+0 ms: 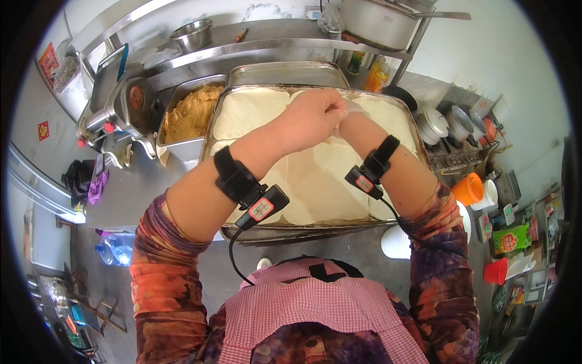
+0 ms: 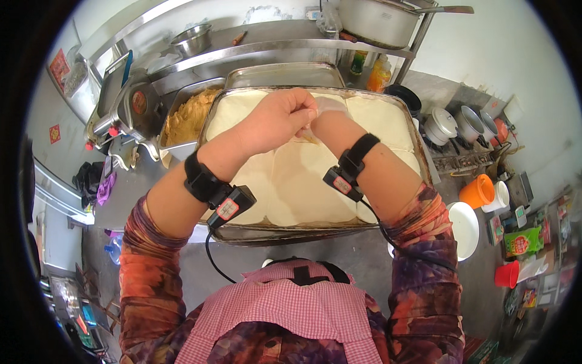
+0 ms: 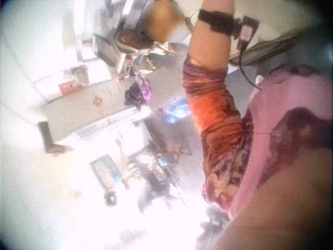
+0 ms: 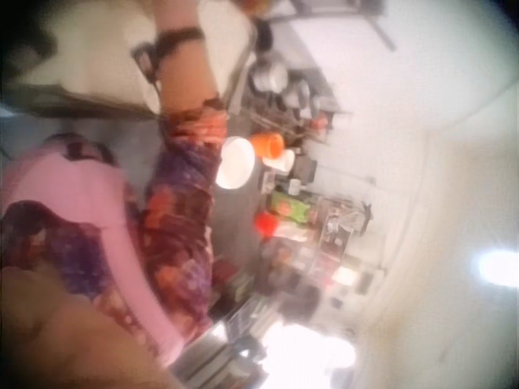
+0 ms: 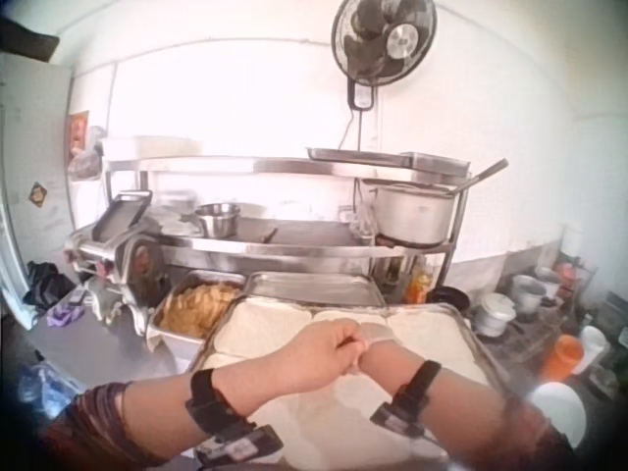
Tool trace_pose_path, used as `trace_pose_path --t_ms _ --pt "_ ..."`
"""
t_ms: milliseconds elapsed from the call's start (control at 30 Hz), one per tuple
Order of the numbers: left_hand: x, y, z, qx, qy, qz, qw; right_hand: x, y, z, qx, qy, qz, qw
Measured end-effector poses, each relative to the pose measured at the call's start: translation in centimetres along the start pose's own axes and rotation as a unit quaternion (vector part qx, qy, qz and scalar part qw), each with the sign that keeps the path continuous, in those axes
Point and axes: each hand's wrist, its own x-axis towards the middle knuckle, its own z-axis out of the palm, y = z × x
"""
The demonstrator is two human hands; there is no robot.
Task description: The person spreads a brown filling over six square dough pieces on a baking tray, then places the tray into an oven. Later, the person removes a tray of baked pies from the oven and sets it aside.
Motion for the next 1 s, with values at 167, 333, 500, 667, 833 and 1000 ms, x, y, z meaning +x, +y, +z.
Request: trace_pose_path --t_ms 167,333,500,667,833,1000 --pt "-0.4 1.6 2.4 -0.043 0.011 -0.016 0.999 -4.3 0.1 -1.6 -0.083 0.033 -0.037 0.995" --pt "-2.2 1.5 2.4 0.018 0.045 -0.030 0.998 -4.6 -0.4 -1.5 -0.040 0.096 -0.210 0.972" --pt "-9.6 -1.4 -2.6 0.061 0.170 -0.012 0.983 -1.4 2.4 2.2 -0.122 0.245 -0.364 0.890" --pt "-18.6 -7.2 -6.0 0.185 0.292 -0.093 0.934 -1.1 3.4 2.4 -0.171 0.146 -0.205 0.953" --pt "-22.8 -12.3 -7.3 0.276 0.347 -0.107 0.890 -5.2 1.7 -1.0 0.080 0.048 -0.082 0.992" --pt "-22.2 -15.0 -7.8 0.270 0.331 -0.105 0.898 -9.8 1.7 0.2 0.455 -0.074 -0.106 0.881"
